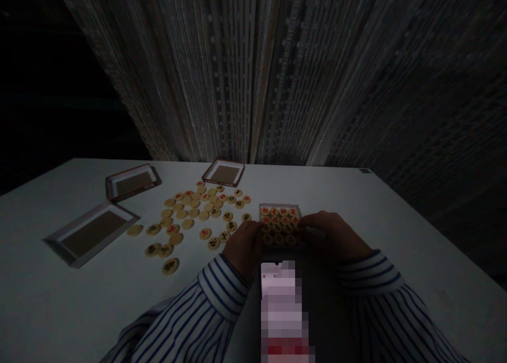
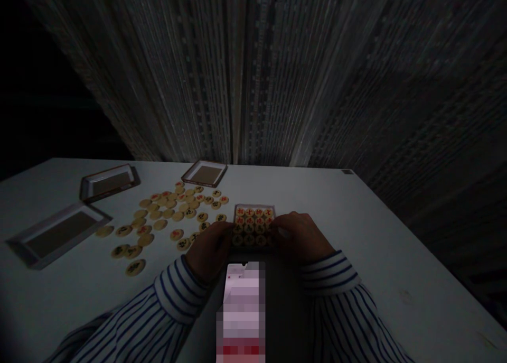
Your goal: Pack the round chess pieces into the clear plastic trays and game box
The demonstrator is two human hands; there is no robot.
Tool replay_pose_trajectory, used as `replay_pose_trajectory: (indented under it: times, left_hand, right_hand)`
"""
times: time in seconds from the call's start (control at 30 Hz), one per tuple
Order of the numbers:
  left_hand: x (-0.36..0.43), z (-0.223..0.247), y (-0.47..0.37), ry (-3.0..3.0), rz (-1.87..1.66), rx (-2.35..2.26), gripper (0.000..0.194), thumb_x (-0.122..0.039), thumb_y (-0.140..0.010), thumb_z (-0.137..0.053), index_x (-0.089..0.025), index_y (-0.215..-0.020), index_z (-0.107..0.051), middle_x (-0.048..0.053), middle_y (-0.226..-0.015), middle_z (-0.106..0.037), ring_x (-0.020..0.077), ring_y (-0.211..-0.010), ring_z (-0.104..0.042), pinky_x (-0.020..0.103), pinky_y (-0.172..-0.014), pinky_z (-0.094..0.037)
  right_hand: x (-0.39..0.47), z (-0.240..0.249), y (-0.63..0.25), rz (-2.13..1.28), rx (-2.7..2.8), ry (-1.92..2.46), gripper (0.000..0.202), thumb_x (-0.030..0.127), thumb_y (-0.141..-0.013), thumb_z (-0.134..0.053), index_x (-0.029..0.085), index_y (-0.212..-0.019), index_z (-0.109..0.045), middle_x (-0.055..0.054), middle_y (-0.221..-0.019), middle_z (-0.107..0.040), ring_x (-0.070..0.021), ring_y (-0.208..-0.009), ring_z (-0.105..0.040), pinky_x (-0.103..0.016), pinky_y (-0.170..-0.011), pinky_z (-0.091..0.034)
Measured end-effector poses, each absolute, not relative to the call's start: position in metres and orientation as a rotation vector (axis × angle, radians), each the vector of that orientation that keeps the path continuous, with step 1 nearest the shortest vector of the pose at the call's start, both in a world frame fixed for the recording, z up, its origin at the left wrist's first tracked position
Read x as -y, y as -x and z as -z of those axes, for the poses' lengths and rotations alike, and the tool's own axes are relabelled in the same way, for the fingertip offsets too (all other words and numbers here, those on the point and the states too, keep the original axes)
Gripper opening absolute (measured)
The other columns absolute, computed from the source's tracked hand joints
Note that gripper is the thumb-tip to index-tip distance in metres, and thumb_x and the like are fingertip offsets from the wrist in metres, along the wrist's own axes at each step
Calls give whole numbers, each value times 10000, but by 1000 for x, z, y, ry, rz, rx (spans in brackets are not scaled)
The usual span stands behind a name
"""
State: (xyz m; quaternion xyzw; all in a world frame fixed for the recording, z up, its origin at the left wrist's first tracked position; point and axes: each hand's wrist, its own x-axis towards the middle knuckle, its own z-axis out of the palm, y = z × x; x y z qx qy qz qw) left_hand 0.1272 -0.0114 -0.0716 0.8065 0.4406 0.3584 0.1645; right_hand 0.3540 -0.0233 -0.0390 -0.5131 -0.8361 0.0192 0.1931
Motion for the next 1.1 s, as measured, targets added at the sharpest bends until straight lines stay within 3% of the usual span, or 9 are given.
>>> replay_pose_trajectory:
  times: [1.1]
  left_hand:
    - [11, 73, -127, -2318, -1021, -1243, 250, -60, -739, -395, -111, -905, -575, 96, -841, -615, 176, -797, -586, 314, -703, -495]
  right_hand:
    - [23, 39, -354, -62, 2400, 1349, 153, 188, -724, -528, 202, -847, -618, -33, -817, -665, -165, -732, -588, -318, -662, -441]
